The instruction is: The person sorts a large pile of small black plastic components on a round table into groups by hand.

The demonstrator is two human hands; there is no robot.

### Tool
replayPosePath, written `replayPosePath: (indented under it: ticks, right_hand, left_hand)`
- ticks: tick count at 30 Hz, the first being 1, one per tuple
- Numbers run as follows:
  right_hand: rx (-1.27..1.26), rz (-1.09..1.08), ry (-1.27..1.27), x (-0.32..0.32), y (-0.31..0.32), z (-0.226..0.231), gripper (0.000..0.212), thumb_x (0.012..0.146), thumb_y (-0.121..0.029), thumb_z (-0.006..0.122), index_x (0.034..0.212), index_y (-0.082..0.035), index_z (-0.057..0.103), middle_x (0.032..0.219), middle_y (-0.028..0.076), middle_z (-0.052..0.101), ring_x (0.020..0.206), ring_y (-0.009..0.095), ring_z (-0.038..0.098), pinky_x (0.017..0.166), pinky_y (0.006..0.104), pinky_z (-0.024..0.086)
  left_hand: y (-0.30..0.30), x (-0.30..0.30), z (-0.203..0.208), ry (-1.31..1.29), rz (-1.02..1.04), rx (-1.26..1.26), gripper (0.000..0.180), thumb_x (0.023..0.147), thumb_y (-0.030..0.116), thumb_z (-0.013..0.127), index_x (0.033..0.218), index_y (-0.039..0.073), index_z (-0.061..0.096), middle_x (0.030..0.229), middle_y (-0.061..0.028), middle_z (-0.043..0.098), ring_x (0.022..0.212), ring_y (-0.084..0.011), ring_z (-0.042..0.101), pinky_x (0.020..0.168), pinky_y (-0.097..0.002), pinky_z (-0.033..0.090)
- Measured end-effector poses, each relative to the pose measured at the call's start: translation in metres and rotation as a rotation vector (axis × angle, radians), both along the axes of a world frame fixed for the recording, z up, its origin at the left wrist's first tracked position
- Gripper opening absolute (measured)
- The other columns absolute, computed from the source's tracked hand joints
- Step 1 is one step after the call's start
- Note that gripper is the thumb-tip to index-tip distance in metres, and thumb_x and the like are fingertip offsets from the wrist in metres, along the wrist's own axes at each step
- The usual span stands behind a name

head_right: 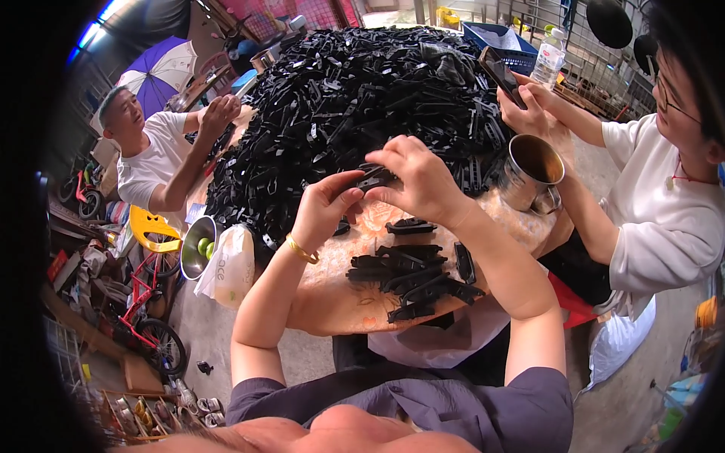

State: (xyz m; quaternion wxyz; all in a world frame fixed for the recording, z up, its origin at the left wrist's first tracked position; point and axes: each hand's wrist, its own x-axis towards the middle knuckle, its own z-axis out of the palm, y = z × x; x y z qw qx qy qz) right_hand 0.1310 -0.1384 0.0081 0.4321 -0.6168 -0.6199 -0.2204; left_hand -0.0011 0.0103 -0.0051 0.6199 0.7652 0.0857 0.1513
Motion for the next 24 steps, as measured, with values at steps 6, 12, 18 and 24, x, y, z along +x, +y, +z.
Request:
replayPosePath:
  ticks: [6, 12, 18, 24]
  right_hand:
    - [-0.419, 0.223, 0.495, 0.008, -0.011, -0.002, 0.038, 0.073, -0.018, 0.072, 0.103, 0.001, 0.059, 0.083, 0.013, 0.06, 0.07, 0.02, 0.06, 0.065, 0.0293, 0.049]
    - [-0.367, 0.128, 0.396, 0.008, -0.016, 0.002, 0.032, 0.073, -0.016, 0.072, 0.098, 0.001, 0.061, 0.082, 0.013, 0.063, 0.069, 0.02, 0.061, 0.064, 0.0295, 0.049]
    - [-0.578, -0.155, 0.626, 0.035, -0.046, 0.022, 0.041, 0.076, -0.039, 0.069, 0.089, -0.001, 0.064, 0.066, 0.011, 0.063, 0.059, 0.019, 0.062, 0.058, 0.0284, 0.048]
    - [-0.936, -0.433, 0.137, 0.021, -0.045, 0.012, 0.044, 0.066, -0.031, 0.073, 0.097, -0.005, 0.059, 0.086, 0.016, 0.064, 0.086, 0.031, 0.063, 0.075, 0.0395, 0.049]
  left_hand:
    - [-0.012, 0.001, -0.002, -0.155, 0.085, 0.449, 0.025, 0.079, 0.002, 0.063, 0.104, -0.001, 0.06, 0.082, -0.0171, 0.064, 0.063, -0.0243, 0.062, 0.059, -0.0297, 0.049]
    - [-0.018, 0.002, 0.004, -0.253, 0.089, 0.564, 0.027, 0.08, 0.003, 0.063, 0.106, 0.001, 0.06, 0.087, -0.0169, 0.064, 0.07, -0.0253, 0.063, 0.063, -0.0308, 0.049]
    - [-0.018, 0.003, -0.01, -0.163, -0.199, 0.456, 0.029, 0.08, 0.008, 0.064, 0.109, 0.005, 0.061, 0.098, -0.0132, 0.063, 0.082, -0.0259, 0.061, 0.072, -0.0319, 0.049]
    - [-0.031, 0.005, -0.009, -0.202, -0.571, 0.49, 0.025, 0.082, 0.013, 0.064, 0.105, 0.004, 0.063, 0.097, -0.0132, 0.063, 0.091, -0.0267, 0.06, 0.078, -0.0334, 0.047]
